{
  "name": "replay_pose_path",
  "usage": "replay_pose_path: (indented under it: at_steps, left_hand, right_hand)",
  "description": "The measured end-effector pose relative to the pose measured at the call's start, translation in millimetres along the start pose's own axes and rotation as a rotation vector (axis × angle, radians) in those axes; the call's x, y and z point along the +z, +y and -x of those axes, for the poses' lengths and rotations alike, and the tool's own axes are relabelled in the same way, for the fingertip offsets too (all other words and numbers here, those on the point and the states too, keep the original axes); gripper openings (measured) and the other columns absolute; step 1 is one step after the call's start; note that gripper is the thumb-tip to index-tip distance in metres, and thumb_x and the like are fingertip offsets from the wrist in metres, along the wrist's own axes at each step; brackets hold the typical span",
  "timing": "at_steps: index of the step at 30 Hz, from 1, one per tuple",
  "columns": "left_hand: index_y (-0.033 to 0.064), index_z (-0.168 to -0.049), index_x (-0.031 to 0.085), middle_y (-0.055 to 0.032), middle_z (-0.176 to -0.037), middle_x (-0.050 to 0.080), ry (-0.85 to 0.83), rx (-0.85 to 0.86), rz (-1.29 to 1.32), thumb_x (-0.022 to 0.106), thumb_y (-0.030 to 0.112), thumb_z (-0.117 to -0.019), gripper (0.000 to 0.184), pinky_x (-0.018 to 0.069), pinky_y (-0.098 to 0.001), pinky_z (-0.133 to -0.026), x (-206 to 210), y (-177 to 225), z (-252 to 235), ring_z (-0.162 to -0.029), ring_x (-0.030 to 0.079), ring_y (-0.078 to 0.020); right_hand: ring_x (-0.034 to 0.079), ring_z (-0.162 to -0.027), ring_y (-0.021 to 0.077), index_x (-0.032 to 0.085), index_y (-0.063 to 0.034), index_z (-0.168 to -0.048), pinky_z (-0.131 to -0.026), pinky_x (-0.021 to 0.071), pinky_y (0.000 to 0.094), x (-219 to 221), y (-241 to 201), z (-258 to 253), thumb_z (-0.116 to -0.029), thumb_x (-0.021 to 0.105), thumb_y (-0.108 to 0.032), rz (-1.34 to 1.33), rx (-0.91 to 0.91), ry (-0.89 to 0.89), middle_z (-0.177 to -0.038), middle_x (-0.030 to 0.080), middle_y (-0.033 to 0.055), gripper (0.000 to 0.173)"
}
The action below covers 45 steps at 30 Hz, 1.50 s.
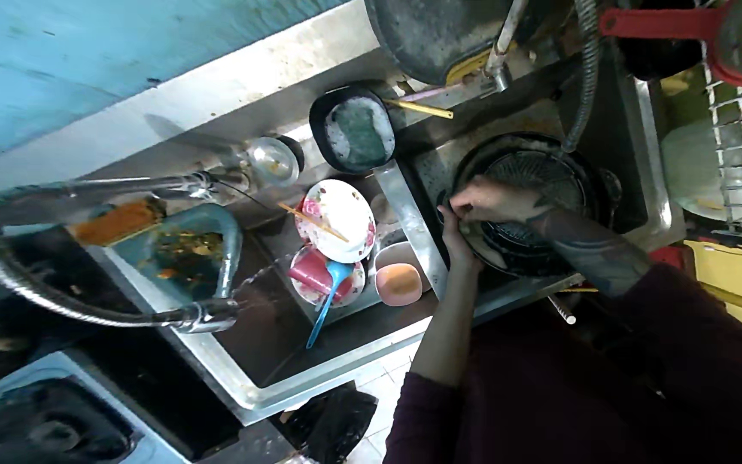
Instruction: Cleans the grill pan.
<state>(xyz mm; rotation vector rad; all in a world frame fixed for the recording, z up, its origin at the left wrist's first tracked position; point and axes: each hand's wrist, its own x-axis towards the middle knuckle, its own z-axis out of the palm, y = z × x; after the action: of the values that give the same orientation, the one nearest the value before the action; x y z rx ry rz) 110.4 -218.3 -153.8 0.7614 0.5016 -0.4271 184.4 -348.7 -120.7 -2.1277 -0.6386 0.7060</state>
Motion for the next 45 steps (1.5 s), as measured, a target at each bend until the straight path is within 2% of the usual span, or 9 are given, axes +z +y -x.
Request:
replay_pose_path:
  at_steps: [5, 12, 17, 24, 29, 34, 37, 41, 45]
  left_hand:
    - [0.0197, -0.148, 0.049, -0.0071, -0.135, 0.064, -0.034, -0.031, -0.005, 0.023, 0.056, -0.1085, 0.06, 0.0533, -0.0495, -0.103, 4.0, 5.3, 7.9, -0.124, 0.062, -0.0214]
    - [0.0161, -0.146, 0.05, -0.0095, -0.135, 0.065, 0.041, 0.086, -0.008, 0.021, 0.055, -0.1092, 0.061, 0.0523, -0.0526, -0.105, -0.2, 4.2, 11.0, -0.126, 0.062, -0.0239]
    - [0.009, -0.144, 0.051, -0.0144, -0.133, 0.065, 0.18, 0.142, -0.105, 0.026, 0.054, -0.1095, 0.062, 0.0533, -0.0555, -0.104, 11.8, 3.8, -1.0, -0.124, 0.063, -0.0281]
    - [0.0042, -0.136, 0.059, -0.0116, -0.118, 0.069, 0.195, 0.189, -0.668, 0.054, 0.047, -0.1049, 0.053, 0.0566, -0.0395, -0.097, 46.6, -8.9, -3.5, -0.107, 0.068, -0.016]
    - [0.02, -0.156, 0.043, -0.0102, -0.13, 0.068, -0.012, 0.156, -0.976, 0.069, 0.04, -0.097, 0.068, 0.0584, -0.0451, -0.096, 68.1, -22.7, -2.7, -0.111, 0.069, -0.0193]
    - [0.0267, -0.159, 0.039, -0.0102, -0.132, 0.067, -0.166, 0.138, -1.368, 0.077, 0.043, -0.0876, 0.082, 0.0588, -0.0545, -0.09, 85.7, -32.1, 0.1, -0.107, 0.07, -0.0264]
    - [0.026, -0.16, 0.038, -0.0124, -0.128, 0.067, -0.211, 0.224, -1.507, 0.073, 0.049, -0.0885, 0.083, 0.0589, -0.0554, -0.083, 84.1, -39.4, 7.4, -0.101, 0.071, -0.0293]
    - [0.0249, -0.161, 0.036, -0.0138, -0.133, 0.063, -0.258, 0.322, -1.644, 0.078, 0.044, -0.0829, 0.091, 0.0603, -0.0529, -0.075, 71.9, -47.6, 28.2, -0.099, 0.071, -0.0302]
    - [0.0233, -0.159, 0.04, -0.015, -0.123, 0.066, -0.279, 0.493, -1.709, 0.085, 0.043, -0.0755, 0.097, 0.06, -0.0502, -0.065, 49.7, -55.6, 48.5, -0.091, 0.071, -0.0303]
  right_hand:
    - [0.069, -0.102, 0.0354, 0.071, -0.0025, -0.104, -0.095, 0.0545, 0.0576, -34.5, 51.4, -6.3, -0.0947, 0.071, -0.014, 0.114, 0.343, 0.225, -0.104, 0.072, 0.0178, 0.015]
    - [0.058, -0.126, 0.0439, 0.069, -0.014, -0.129, -0.104, 0.047, 0.0657, -22.4, 134.3, 103.7, -0.0956, 0.067, -0.012, 0.265, 0.815, 0.261, -0.134, 0.063, 0.0219, 0.033]
    - [0.047, -0.138, 0.0456, 0.062, -0.0079, -0.14, -0.114, 0.034, 0.0681, 36.4, 82.8, 163.8, -0.1053, 0.054, -0.033, 0.199, 0.796, 0.108, -0.141, 0.059, 0.0225, 0.043]
    - [0.068, -0.106, 0.0356, 0.069, -0.0064, -0.122, -0.094, 0.0545, 0.0609, 77.7, 62.4, 175.6, -0.1024, 0.064, -0.027, -0.308, 0.817, 0.079, -0.116, 0.07, 0.0194, 0.029]
    - [0.061, -0.123, 0.0314, 0.06, -0.0198, -0.139, -0.098, 0.0512, 0.0606, 59.1, 37.6, 201.4, -0.1046, 0.051, -0.049, -0.571, 1.002, 0.47, -0.138, 0.062, 0.013, 0.046]
    - [0.063, -0.116, 0.018, 0.051, -0.0113, -0.143, -0.096, 0.056, 0.0412, 27.4, 40.3, 185.7, -0.1004, 0.047, -0.022, -0.984, 0.802, 0.935, -0.131, 0.063, 0.0075, 0.044]
    - [0.062, -0.118, 0.0154, 0.048, -0.0145, -0.147, -0.098, 0.0541, 0.0361, 5.1, 36.0, 172.2, -0.1062, 0.043, -0.029, -1.159, 0.756, 0.982, -0.133, 0.061, 0.0047, 0.043]
    - [0.05, -0.138, 0.0191, 0.037, -0.0177, -0.157, -0.113, 0.0461, 0.0434, -9.3, 36.3, 156.3, -0.1027, 0.035, -0.069, -1.186, 0.745, 0.839, -0.153, 0.05, 0.0044, 0.075]
    - [0.067, -0.11, 0.0191, 0.056, -0.0141, -0.137, -0.09, 0.0593, 0.044, -4.7, 23.6, 138.7, -0.1052, 0.05, -0.041, -1.134, 0.772, 0.878, -0.121, 0.068, 0.0061, 0.042]
